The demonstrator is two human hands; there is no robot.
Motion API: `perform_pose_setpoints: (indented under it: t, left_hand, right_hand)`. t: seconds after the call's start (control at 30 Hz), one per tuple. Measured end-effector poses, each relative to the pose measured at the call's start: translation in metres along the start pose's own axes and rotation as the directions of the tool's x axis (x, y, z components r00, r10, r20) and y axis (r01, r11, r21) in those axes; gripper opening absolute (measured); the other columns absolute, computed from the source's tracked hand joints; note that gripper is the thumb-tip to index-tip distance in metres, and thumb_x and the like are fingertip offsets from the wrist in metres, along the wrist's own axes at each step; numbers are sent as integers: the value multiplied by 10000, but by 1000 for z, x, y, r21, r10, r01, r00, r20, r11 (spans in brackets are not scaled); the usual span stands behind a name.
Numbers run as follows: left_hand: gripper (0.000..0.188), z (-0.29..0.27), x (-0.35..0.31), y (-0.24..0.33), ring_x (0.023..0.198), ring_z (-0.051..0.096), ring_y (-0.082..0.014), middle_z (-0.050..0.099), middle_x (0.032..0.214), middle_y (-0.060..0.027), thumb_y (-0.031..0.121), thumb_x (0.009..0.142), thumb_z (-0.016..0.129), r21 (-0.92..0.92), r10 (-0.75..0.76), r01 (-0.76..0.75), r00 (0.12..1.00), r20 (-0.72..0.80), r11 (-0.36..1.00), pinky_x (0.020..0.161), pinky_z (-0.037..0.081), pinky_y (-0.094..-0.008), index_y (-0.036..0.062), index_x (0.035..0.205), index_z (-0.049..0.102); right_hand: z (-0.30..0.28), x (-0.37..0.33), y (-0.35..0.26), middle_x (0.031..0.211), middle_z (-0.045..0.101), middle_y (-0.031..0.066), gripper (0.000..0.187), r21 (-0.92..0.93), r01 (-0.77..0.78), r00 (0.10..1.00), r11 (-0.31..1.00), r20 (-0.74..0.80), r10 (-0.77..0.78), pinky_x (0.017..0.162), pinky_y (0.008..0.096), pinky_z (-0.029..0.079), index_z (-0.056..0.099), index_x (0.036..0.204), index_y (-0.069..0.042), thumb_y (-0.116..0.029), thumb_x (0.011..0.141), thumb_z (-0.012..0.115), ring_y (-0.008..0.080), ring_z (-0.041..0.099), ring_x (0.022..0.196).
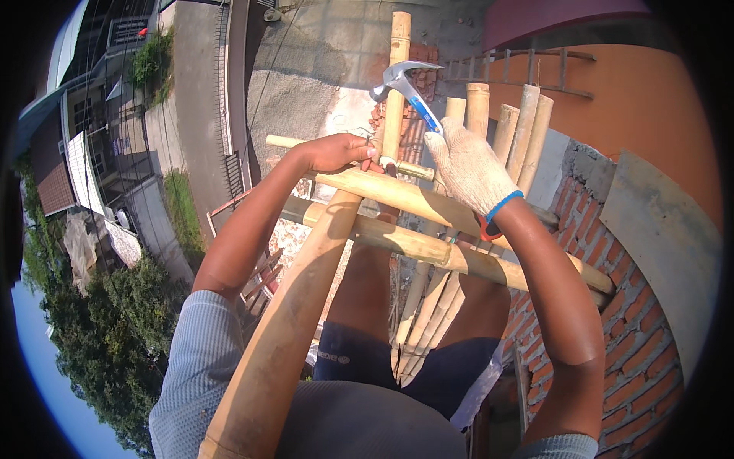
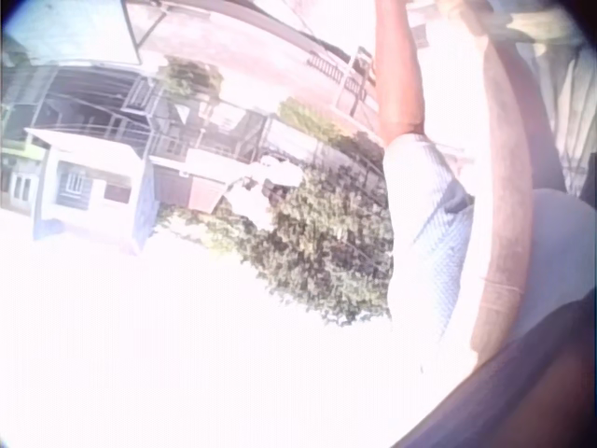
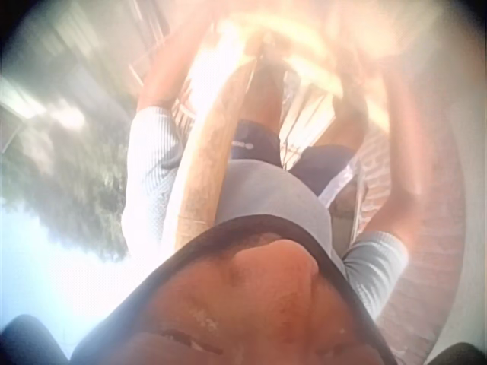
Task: The person assembles a bamboo scaffolding structure on a rooftop. They position bamboo poles, secure them with wire, and use a hammer to drive nails into the joints. The person climbs the structure to reach higher sections and continues fastening components.
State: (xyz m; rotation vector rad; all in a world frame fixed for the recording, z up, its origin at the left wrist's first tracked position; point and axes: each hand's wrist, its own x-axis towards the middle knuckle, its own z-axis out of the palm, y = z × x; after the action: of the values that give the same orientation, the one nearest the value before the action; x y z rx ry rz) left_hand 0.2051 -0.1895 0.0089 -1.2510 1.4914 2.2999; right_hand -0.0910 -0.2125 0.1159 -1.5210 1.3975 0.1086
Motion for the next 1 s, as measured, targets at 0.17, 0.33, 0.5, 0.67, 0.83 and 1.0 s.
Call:
perform_pose_setpoints:
  t: [0.17,0.33,0.5,0.67,0.83,1.0]
  left_hand:
    - [479,-1,-1,-1,1179,676,-206,768,1227,-107,398,1137,453,-8,28,-28,999,25,1000,1033,485,-349,32,901,653]
    - [458,-1,1,-3,1204,675,-206,765,1228,-114,370,1141,454,-10,85,-85,995,48,996,1049,490,-350,27,902,640]
    - [510,-3,3,-5,1176,659,-186,772,1236,-79,408,1147,431,-4,18,-17,999,51,1000,1066,468,-355,33,868,635]
    - [496,-3,3,-3,1177,654,-185,776,1232,-77,405,1144,441,10,37,-37,998,56,999,1069,456,-344,38,877,642]
    - [501,-3,1,2,1174,653,-197,776,1231,-78,415,1141,445,-80,-4,9,998,62,997,1071,454,-363,42,879,651]
    - [488,-6,-1,6,1195,669,-206,773,1229,-103,385,1142,445,82,40,-45,998,52,996,1051,467,-351,32,869,641]
  right_hand:
    - [-24,4,-34,718,542,103,394,107,-16,996,994,-88,26,620,361,508,534,999,-23,-405,1098,512,199,637,684]
    - [-21,7,-47,744,614,222,440,-308,247,966,919,148,-210,710,485,545,545,1019,9,-417,1095,469,393,677,695]
    - [-28,18,-21,725,613,187,442,103,-4,991,995,-132,17,645,466,531,555,1046,23,-406,1097,463,330,685,672]
    - [-13,10,-6,811,630,257,441,-56,39,997,998,71,-35,799,532,504,562,1042,23,-395,1108,436,433,673,831]
    - [-5,6,-11,856,630,295,449,102,-140,986,985,102,130,837,538,499,570,1022,30,-383,1114,418,467,669,890]
    - [-25,15,-24,718,596,166,471,-86,23,971,996,238,-2,684,487,526,559,1010,22,-433,1094,467,304,681,690]
